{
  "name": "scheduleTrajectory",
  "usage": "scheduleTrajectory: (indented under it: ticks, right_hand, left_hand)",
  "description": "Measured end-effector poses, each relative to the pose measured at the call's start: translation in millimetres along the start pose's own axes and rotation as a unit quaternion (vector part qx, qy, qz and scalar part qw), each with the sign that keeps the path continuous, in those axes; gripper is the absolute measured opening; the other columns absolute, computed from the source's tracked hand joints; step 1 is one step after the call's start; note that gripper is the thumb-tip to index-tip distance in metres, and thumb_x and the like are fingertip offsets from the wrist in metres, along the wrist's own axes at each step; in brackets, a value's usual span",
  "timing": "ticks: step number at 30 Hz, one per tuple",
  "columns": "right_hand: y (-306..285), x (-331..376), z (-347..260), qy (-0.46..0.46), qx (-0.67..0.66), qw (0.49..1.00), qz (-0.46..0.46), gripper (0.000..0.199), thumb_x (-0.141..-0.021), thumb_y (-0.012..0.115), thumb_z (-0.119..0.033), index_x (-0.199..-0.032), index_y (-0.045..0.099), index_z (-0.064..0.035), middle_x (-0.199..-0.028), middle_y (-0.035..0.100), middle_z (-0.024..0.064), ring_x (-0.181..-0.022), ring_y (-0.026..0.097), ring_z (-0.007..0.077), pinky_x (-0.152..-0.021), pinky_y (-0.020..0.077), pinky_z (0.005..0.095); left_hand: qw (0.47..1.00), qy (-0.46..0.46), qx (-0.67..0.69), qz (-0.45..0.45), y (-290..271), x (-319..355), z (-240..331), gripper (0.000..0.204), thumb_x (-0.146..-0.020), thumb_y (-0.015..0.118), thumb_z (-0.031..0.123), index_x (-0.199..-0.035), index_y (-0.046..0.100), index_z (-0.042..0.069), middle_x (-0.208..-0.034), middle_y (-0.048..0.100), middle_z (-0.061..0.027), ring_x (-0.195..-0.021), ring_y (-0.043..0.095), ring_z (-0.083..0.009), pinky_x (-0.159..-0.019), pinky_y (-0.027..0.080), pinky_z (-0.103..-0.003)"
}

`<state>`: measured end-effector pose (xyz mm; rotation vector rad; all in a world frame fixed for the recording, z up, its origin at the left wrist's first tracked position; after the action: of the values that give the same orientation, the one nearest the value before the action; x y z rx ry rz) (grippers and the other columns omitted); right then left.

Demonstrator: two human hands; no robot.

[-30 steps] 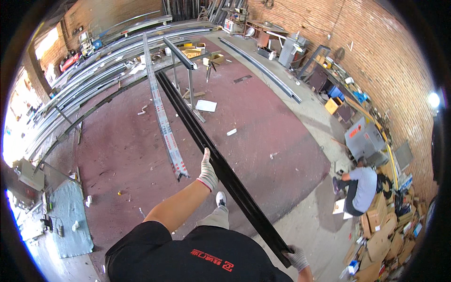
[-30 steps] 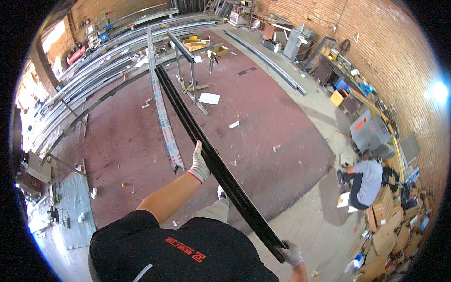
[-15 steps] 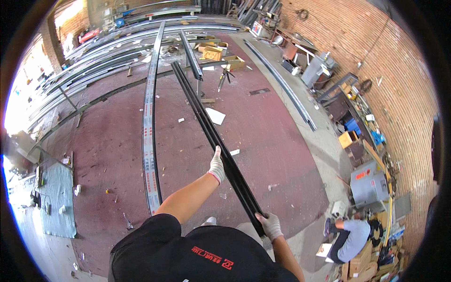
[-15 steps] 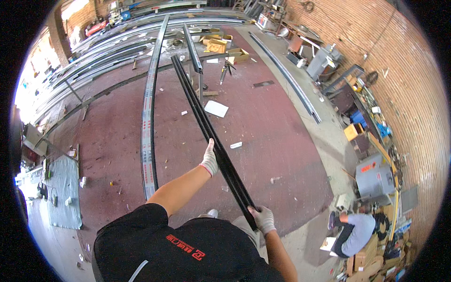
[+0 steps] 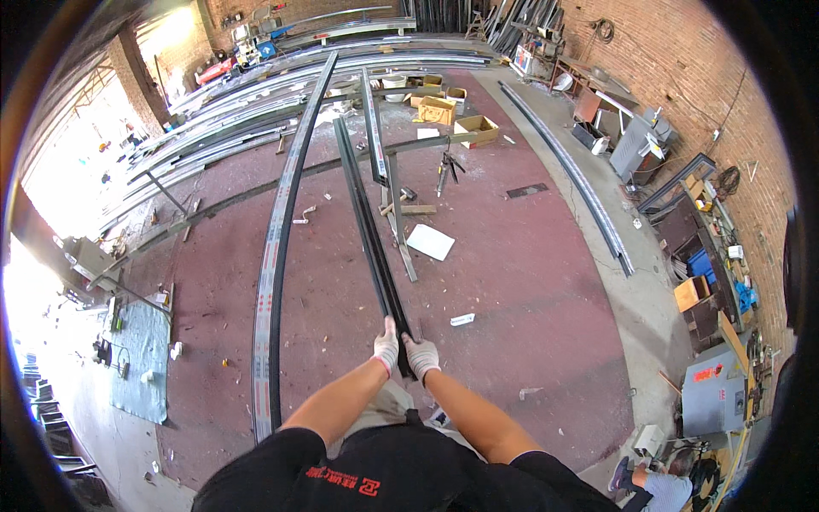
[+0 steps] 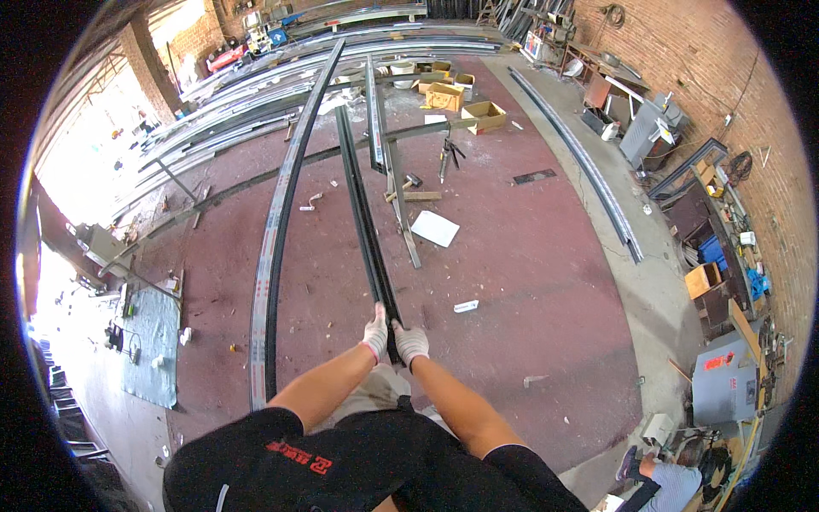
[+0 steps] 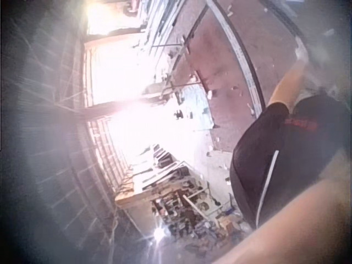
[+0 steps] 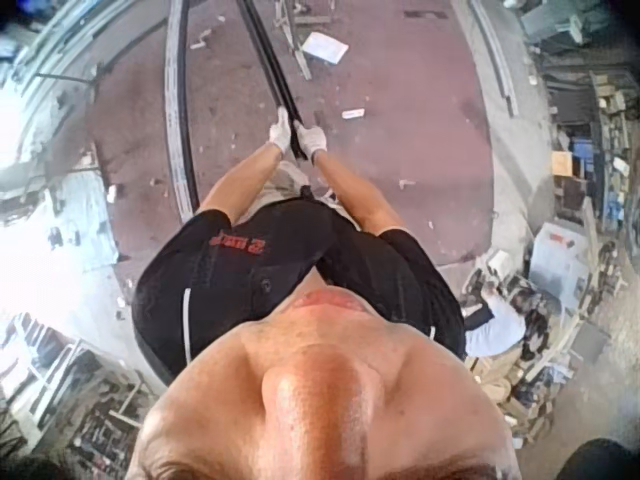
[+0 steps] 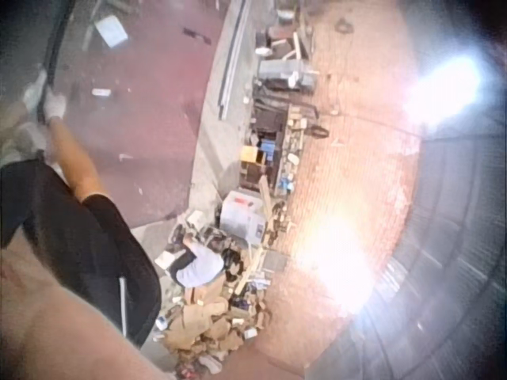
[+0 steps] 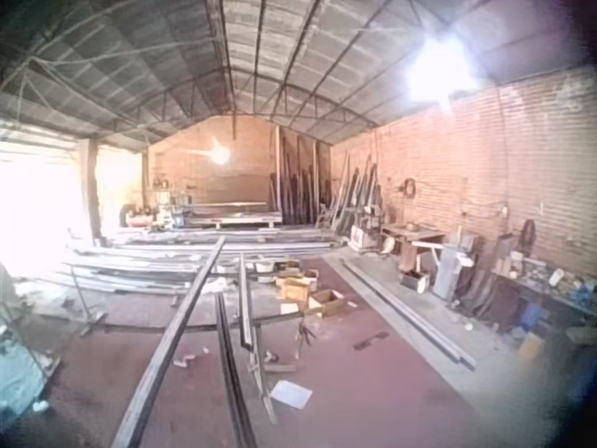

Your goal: The person handles long aluminum profiles, measures them with a tape measure, and uses a cutting machine to trim the pieces. The person then assembles the cut profiles into rectangular window frames on a workbench.

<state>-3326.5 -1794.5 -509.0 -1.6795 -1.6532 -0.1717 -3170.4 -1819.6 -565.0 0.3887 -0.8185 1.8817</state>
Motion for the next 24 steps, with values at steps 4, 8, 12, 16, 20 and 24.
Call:
scheduleTrajectory:
  ticks: [4,8,12,16,20,24]
  right_hand:
    - [40.1,-65.1,-26.4,-0.111,0.059,0.987,-0.097,0.068,-0.089,0.059,-0.061,-0.120,0.067,-0.0007,-0.109,0.070,0.0274,-0.105,0.068,0.0411,-0.092,0.0516,0.0443]
    - [46.1,-114.9,-36.4,-0.186,0.179,0.943,-0.210,0.060,-0.094,0.062,-0.051,-0.125,0.063,0.0000,-0.115,0.070,0.0229,-0.108,0.068,0.0340,-0.095,0.0501,0.0401]
    - [10.9,-146.4,-7.4,-0.073,0.276,0.926,-0.248,0.067,-0.093,0.058,-0.058,-0.124,0.064,0.0011,-0.117,0.068,0.0256,-0.112,0.064,0.0421,-0.094,0.0500,0.0479]
    - [-40.9,-173.8,39.5,-0.013,0.390,0.890,-0.235,0.058,-0.094,0.058,-0.055,-0.121,0.068,-0.0050,-0.120,0.067,0.0237,-0.114,0.063,0.0402,-0.095,0.0500,0.0453]
    - [-67.2,-208.6,45.2,-0.007,0.358,0.919,-0.165,0.055,-0.095,0.057,-0.053,-0.119,0.068,-0.0048,-0.119,0.068,0.0230,-0.113,0.064,0.0406,-0.095,0.0502,0.0459]
    - [-72.0,-241.0,-34.7,-0.056,0.312,0.946,-0.067,0.054,-0.095,0.058,-0.050,-0.114,0.066,-0.0003,-0.115,0.068,0.0253,-0.111,0.064,0.0410,-0.094,0.0506,0.0479]
  left_hand:
    - [0.997,0.034,0.060,0.031,-12.1,-50.7,16.4,0.078,-0.096,0.046,0.068,-0.119,0.066,-0.003,-0.114,0.069,-0.0253,-0.111,0.065,-0.0402,-0.095,0.048,-0.046]
    - [0.990,0.078,-0.095,0.071,-49.8,-134.6,68.7,0.073,-0.095,0.046,0.068,-0.112,0.068,0.000,-0.108,0.069,-0.0278,-0.107,0.065,-0.0430,-0.093,0.049,-0.047]
    - [0.976,0.146,-0.079,0.144,-74.6,-231.1,160.5,0.070,-0.096,0.044,0.066,-0.102,0.070,0.002,-0.100,0.069,-0.0269,-0.102,0.066,-0.0433,-0.090,0.049,-0.049]
    - [0.996,0.078,-0.038,0.035,-48.1,-326.5,251.8,0.090,-0.092,0.041,0.075,-0.119,0.064,-0.008,-0.120,0.065,-0.0322,-0.121,0.059,-0.0457,-0.103,0.044,-0.049]
    - [0.995,0.076,-0.054,0.030,-42.2,-403.5,341.4,0.095,-0.092,0.040,0.077,-0.129,0.060,-0.008,-0.128,0.060,-0.0330,-0.126,0.055,-0.0456,-0.107,0.043,-0.048]
    - [0.997,0.065,-0.042,0.022,-32.9,-466.0,379.5,0.097,-0.091,0.041,0.078,-0.132,0.058,-0.009,-0.130,0.060,-0.0316,-0.130,0.053,-0.0436,-0.109,0.041,-0.046]
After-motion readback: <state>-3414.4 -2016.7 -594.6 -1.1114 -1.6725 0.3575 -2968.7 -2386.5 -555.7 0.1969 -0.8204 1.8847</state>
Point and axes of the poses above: each hand's wrist, its own x-axis away from the middle knuckle, its own y-axis out of the palm, z = x × y, the point moved 7 cm from there along -x, towards the middle knuckle
